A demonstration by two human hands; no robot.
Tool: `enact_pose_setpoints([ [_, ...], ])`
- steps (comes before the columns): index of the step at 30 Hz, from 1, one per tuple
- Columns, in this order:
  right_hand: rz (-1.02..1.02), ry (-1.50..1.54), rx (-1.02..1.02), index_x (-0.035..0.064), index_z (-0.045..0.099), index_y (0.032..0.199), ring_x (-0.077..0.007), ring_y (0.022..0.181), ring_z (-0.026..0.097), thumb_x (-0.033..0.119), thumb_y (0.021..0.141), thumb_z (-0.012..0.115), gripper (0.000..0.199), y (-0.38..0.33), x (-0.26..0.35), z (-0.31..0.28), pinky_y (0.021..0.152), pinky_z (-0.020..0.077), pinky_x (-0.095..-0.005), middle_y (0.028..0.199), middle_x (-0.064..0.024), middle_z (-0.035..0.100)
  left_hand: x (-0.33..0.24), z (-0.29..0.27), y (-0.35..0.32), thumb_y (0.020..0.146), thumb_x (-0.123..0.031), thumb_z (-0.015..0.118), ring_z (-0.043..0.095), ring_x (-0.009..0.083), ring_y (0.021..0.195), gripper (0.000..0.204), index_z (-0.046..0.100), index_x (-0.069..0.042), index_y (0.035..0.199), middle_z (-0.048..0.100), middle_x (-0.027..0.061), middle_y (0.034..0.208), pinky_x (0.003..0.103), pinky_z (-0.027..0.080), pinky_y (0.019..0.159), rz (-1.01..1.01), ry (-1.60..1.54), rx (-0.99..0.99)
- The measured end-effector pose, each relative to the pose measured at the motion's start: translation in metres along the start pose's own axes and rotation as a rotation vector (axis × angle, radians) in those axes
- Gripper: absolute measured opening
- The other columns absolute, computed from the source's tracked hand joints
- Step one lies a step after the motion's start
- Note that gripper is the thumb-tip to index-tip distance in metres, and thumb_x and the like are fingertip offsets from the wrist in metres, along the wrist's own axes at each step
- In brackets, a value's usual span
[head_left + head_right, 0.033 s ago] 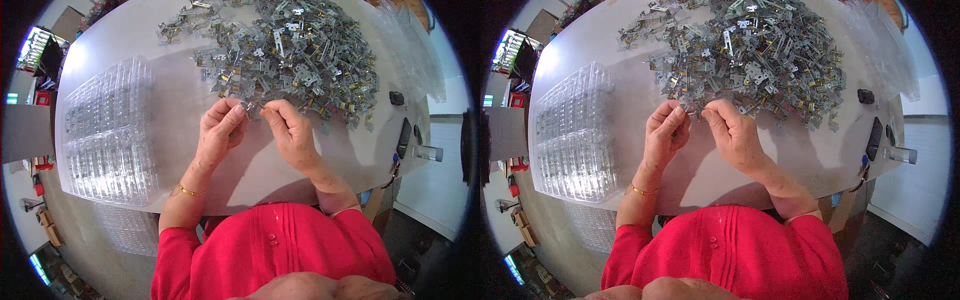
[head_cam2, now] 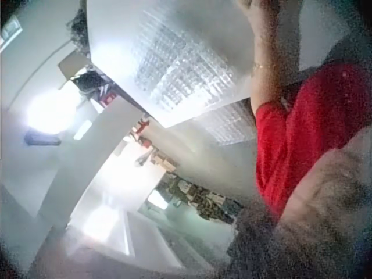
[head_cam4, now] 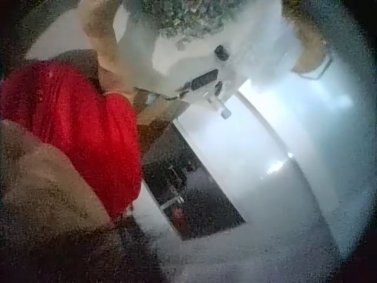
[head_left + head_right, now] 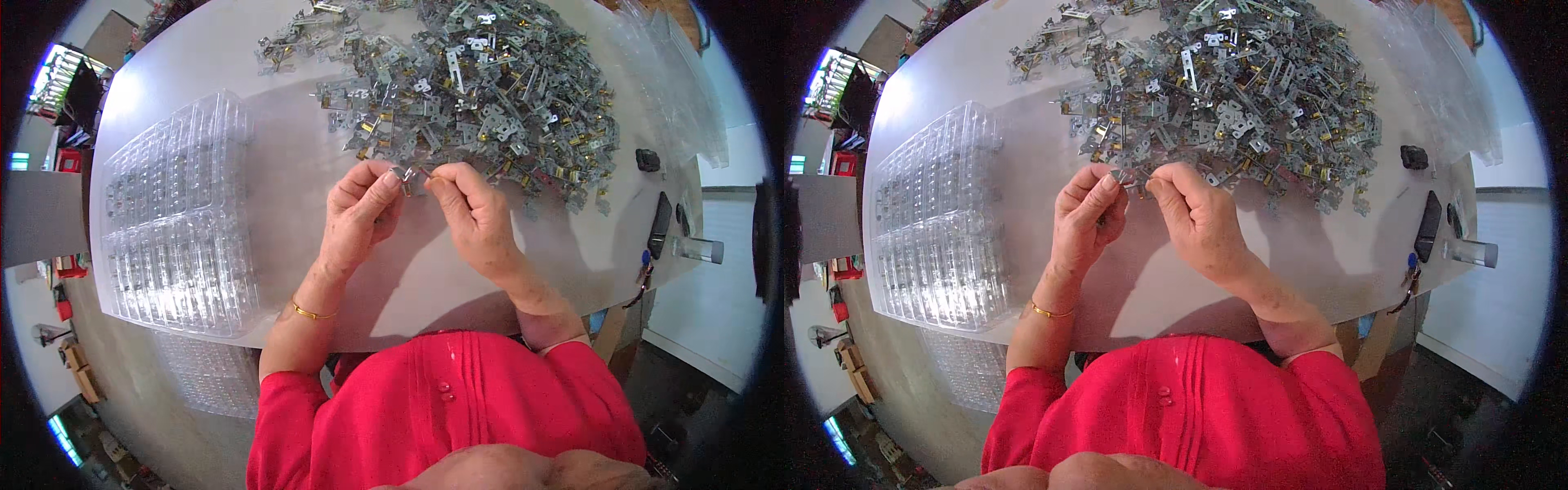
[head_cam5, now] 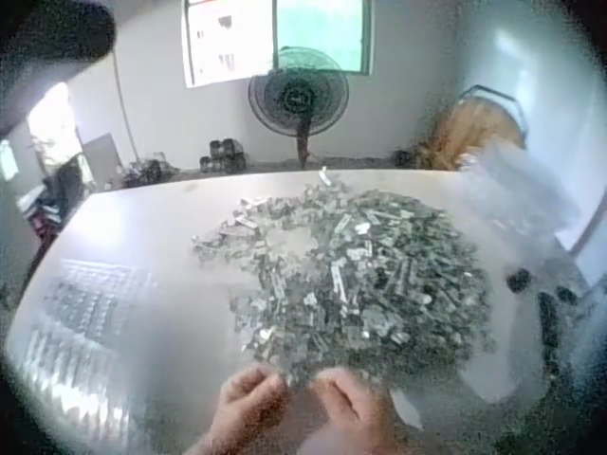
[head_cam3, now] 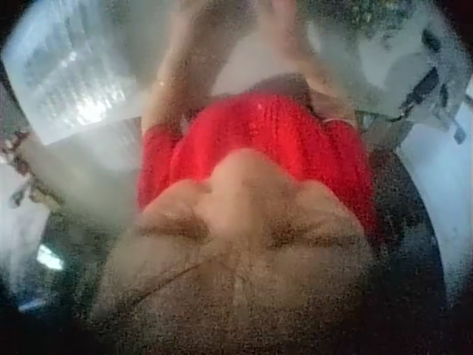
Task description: The person picks up a metal bracket from a pile, inserts a small pin into it by hand, and places the assembled unit into a plastic tray.
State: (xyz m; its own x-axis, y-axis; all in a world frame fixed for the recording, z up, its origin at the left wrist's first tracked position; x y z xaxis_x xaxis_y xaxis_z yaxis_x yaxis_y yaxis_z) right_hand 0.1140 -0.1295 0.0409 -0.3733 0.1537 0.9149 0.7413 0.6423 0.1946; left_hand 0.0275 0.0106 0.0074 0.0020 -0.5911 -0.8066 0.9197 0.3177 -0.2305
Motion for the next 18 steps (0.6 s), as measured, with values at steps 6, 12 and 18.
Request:
enact_pose_setpoints([
  [6, 0.007, 0.010, 0.013, 0.0042, 0.059, 0.097, -0.0106, 0.058, 0.051, 0.012, 0.097, 0.059, 0.008, -0.001, -0.003, -0.001, 0.053, 0.0430, -0.0286, 0.068, -0.0066, 0.056, -0.003, 0.000, -0.001, 0.098, -0.020, 0.061, 0.041, 0.0020, 0.050, 0.015, 0.061, -0.006, 0.100, 0.053, -0.0041, 0.068, 0.019, 0.028, 0.042, 0.086, 0.158, 0.018],
  [12, -0.001, -0.021, 0.065, 0.0039, 0.057, 0.100, -0.0119, 0.061, 0.053, 0.016, 0.100, 0.056, 0.012, -0.001, -0.004, -0.005, 0.056, 0.0434, -0.0283, 0.070, -0.0083, 0.056, -0.001, 0.006, -0.006, 0.097, -0.016, 0.062, 0.043, 0.0021, 0.055, 0.014, 0.061, -0.004, 0.105, 0.054, -0.0044, 0.071, 0.017, 0.031, 0.046, 0.157, 0.356, 0.033],
  [18, 0.267, 0.339, 0.234, 0.0040, 0.055, 0.113, -0.0078, 0.063, 0.049, 0.020, 0.105, 0.045, 0.021, -0.001, -0.014, -0.003, 0.057, 0.0423, -0.0246, 0.072, -0.0003, 0.054, -0.003, 0.009, -0.007, 0.096, -0.015, 0.063, 0.045, 0.0033, 0.064, 0.012, 0.061, -0.003, 0.098, 0.054, -0.0050, 0.072, 0.021, 0.038, 0.055, 0.141, 0.477, 0.044],
])
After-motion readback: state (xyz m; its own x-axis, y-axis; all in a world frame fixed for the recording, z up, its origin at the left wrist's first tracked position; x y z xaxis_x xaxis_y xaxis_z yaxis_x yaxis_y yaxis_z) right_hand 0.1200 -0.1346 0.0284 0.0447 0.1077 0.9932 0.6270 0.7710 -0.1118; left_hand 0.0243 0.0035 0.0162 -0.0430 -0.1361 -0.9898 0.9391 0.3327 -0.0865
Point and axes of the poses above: each hand's wrist, its own y-axis towards the middle knuckle, its own z-axis out of the palm, x = y × z, the point moved 4 cm from there along y, towards the middle knuckle
